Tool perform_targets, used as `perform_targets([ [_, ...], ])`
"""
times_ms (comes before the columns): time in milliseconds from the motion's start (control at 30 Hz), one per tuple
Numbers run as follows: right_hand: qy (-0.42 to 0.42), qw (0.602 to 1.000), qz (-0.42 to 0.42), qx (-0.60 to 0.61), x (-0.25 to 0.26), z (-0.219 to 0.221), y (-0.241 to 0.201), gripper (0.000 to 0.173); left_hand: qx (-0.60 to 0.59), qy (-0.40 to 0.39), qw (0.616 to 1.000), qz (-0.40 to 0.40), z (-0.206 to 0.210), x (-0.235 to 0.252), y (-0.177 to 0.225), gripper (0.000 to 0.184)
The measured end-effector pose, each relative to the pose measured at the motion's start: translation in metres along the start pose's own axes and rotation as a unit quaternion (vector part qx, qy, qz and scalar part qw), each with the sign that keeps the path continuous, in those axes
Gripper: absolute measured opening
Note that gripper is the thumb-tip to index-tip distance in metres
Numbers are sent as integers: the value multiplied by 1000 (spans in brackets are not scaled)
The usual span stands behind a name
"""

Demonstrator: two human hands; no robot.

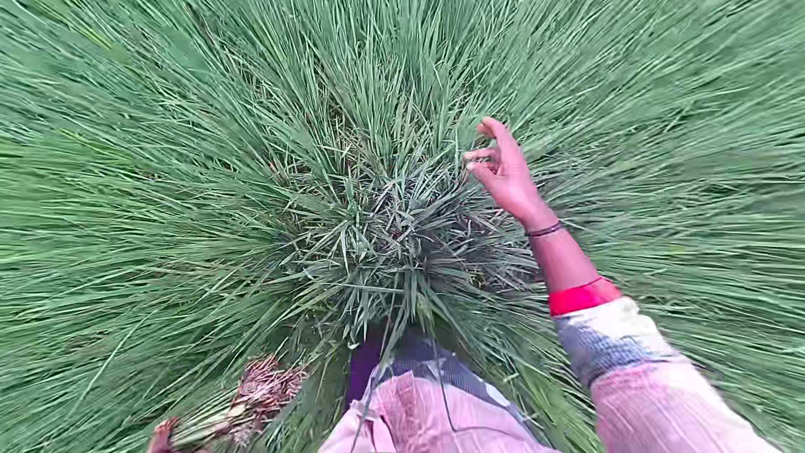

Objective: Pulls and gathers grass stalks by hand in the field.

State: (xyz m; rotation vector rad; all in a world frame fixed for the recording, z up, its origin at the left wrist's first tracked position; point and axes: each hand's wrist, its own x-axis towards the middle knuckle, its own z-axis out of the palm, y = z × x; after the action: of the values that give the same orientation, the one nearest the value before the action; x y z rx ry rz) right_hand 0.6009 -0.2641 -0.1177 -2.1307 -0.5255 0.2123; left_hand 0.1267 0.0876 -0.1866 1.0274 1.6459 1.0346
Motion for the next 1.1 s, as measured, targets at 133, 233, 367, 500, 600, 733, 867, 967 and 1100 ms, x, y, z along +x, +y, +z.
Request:
perform_targets([
  [133, -242, 943, -8, -229, 8, 15, 9, 42, 15, 18, 1000, -19, -10, -5, -11, 22],
  [233, -424, 855, 92, -283, -21, 46, 37, 41, 25, 45, 998, -29, -17, 5, -17, 26],
  [367, -523, 804, 130, -253, -89, 81, 38, 92, 41, 54, 997, -45, -21, 24, -26, 27],
  [500, -510, 841, 86, -160, -147, 143, 23, 88, 42, 58, 996, -61, -29, 43, -25, 33],
  [600, -302, 942, 123, -82, -146, 171, 30, 29, 39, 43, 997, -60, -34, 61, -25, 35],
  [733, -48, 970, 239, 13, -125, 180, 52, 32, 25, 5, 998, -49, -36, 93, -19, 33],
  [867, 91, 922, 361, 104, -109, 182, 55, 41, 20, -14, 998, -50, -35, 107, -3, 36],
  [967, 111, 918, 359, 125, -116, 188, 49, 37, 12, -21, 999, -25, -46, 122, -1, 24],
  [1100, 98, 926, 344, 117, -119, 199, 46, 39, 0, -18, 1000, -6, -64, 140, 4, 24],
])
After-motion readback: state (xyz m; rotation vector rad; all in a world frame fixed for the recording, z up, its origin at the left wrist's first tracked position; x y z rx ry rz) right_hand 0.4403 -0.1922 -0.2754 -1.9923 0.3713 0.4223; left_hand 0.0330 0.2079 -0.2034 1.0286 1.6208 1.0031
